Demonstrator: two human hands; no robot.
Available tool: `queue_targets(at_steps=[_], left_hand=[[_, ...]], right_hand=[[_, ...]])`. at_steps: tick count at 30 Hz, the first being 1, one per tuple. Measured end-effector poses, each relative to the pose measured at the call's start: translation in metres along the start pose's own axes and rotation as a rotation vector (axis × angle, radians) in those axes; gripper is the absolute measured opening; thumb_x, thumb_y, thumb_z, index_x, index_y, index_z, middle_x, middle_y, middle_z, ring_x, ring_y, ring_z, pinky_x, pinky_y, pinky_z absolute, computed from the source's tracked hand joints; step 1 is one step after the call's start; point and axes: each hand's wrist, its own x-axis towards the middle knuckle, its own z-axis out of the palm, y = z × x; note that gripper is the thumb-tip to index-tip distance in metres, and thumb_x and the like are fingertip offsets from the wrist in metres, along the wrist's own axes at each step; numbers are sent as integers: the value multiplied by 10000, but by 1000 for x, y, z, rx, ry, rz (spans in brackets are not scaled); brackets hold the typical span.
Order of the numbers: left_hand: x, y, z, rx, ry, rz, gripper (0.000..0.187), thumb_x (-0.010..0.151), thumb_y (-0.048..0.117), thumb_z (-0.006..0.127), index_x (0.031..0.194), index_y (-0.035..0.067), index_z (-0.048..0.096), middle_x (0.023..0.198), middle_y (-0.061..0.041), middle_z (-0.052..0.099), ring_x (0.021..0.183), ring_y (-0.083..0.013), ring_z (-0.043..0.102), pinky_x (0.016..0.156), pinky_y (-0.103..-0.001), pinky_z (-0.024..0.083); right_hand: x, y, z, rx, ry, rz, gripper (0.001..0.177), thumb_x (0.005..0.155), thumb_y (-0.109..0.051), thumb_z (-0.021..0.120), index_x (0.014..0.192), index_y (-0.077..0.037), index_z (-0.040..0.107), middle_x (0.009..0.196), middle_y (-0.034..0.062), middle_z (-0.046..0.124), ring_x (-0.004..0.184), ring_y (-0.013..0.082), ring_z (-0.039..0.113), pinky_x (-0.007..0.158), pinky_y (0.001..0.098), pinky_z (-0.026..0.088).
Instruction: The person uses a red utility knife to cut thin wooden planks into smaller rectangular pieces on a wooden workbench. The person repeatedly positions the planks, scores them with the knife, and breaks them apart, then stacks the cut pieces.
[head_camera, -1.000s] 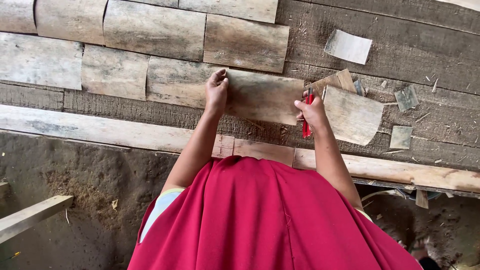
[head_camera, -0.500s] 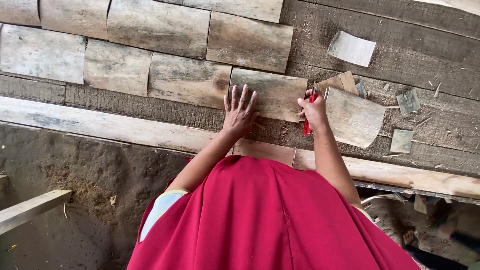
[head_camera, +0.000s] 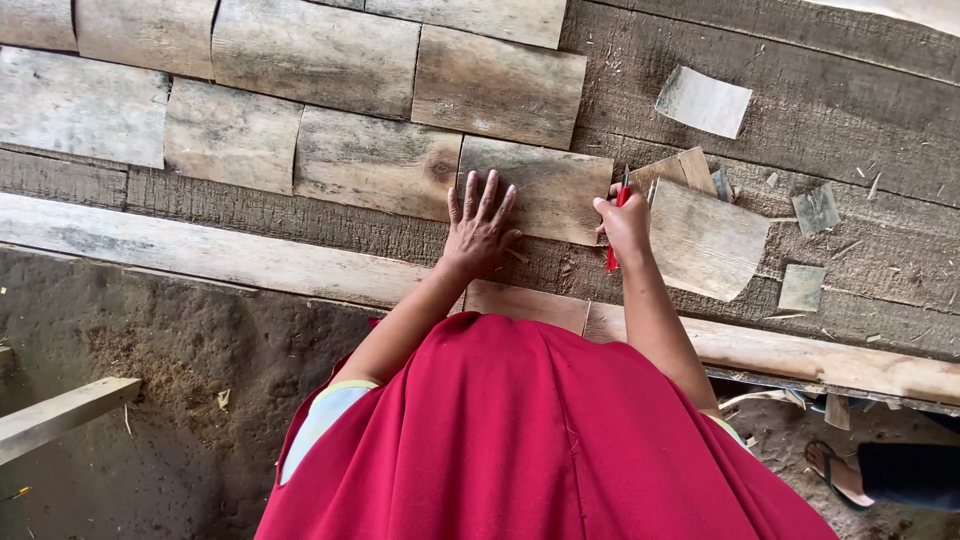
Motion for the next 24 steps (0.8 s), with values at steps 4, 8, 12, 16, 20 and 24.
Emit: queue_targets(at_steps=[4,8,12,16,20,24], left_hand=[[0,2,0,2,-7,-13,762,1013,654,433,1650,289,228,1735,-110,13,1566,-436,-67,1201,-692,-13],[1,3,-1,-6,0,-22,779,997,635,485,1648,286,236,1735,-105,18,1567,-434,-61,1198,-700,-5],[1,5,-4,-21,24,-33,822,949,596,582,1640,283,265,1731,-113,47,1560,-460,-44,1184,-725,12],[3,8,-6,-27,24,-42,837,925,579,618,1633,277,289,1730,-113,57,1555,-475,-37,1177,-733,6],[5,15,-11,-57,19,-73,845,883,510,690,1607,242,347,1721,-153,73,1546,-501,-46,1171,-742,-4],[9,20,-10,-41,-10,-138,846,851,482,719,1588,240,380,1719,-171,54,1541,-504,-81,1163,-743,-48]], right_hand=[[0,-10,-2,-107,0,8,261,827,-98,731,1053,-10,633,772,131,659,400,187,627,362,274,507],[5,-7,-1,-176,7,29,268,809,-106,733,1047,-16,650,769,124,676,414,192,637,378,286,519],[11,1,1,-280,2,-22,250,829,-129,750,1043,-35,659,800,139,692,488,246,672,443,327,571],[7,-1,2,-427,16,-26,259,821,-185,786,1018,-58,677,798,145,703,795,385,730,735,509,571],[-3,-4,-1,-498,1,-63,231,861,-166,732,1053,-65,653,901,206,696,919,442,707,847,561,539],[-2,5,-9,-584,5,-17,242,917,-152,670,1155,-128,639,1023,211,713,1010,456,695,881,573,547]])
